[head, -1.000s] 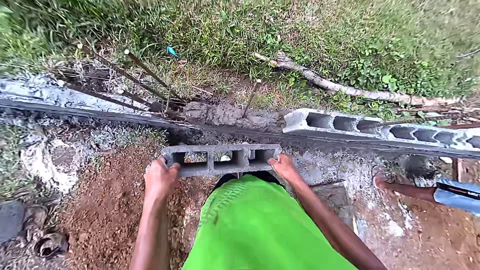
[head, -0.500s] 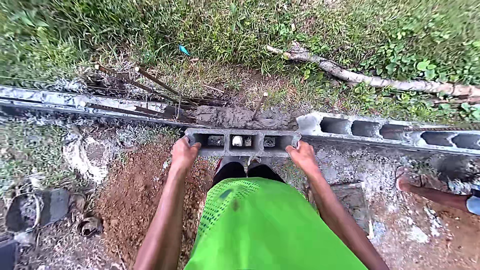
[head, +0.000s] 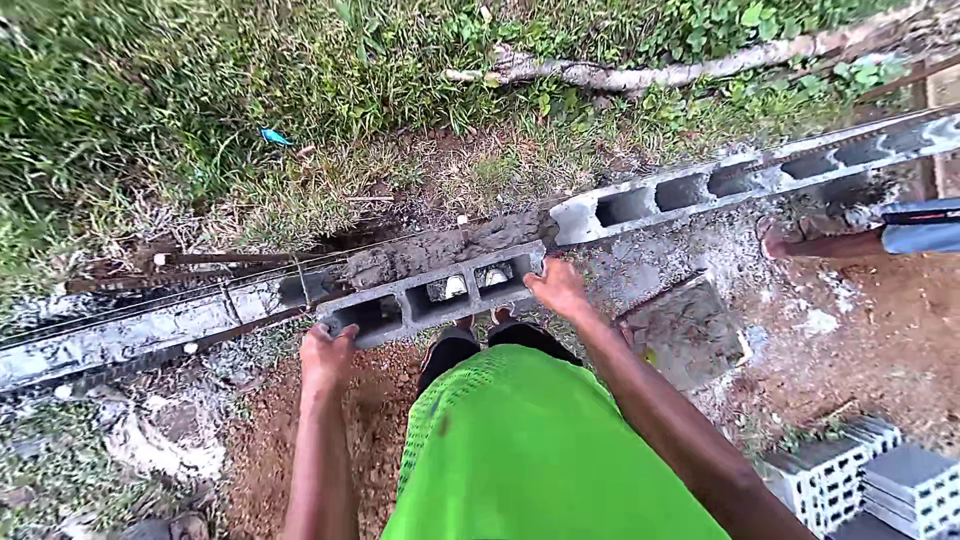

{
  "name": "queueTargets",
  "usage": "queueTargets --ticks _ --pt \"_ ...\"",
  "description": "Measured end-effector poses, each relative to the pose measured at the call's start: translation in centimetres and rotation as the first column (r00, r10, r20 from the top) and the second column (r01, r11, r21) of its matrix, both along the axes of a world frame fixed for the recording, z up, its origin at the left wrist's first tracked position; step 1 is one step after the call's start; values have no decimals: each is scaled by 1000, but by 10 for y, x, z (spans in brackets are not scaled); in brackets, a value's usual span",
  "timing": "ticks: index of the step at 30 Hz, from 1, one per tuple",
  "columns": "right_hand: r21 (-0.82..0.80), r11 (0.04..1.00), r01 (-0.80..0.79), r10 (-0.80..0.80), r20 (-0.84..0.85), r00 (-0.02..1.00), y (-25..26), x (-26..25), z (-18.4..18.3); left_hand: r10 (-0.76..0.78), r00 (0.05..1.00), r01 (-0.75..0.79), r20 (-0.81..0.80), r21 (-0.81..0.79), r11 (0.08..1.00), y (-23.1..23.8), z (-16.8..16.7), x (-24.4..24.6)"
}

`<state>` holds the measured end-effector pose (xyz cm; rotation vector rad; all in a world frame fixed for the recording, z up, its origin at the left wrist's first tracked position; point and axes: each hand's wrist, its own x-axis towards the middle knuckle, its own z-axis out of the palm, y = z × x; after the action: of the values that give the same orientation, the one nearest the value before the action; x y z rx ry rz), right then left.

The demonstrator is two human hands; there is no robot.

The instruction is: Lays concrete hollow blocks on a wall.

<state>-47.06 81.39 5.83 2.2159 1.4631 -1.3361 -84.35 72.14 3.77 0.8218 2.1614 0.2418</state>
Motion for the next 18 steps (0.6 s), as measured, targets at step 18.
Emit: queueTargets --ticks 18 --pt "79 981 175 -153 -230 961 -7 -13 -3 24 1000 -24 -9 66 998 13 9 1"
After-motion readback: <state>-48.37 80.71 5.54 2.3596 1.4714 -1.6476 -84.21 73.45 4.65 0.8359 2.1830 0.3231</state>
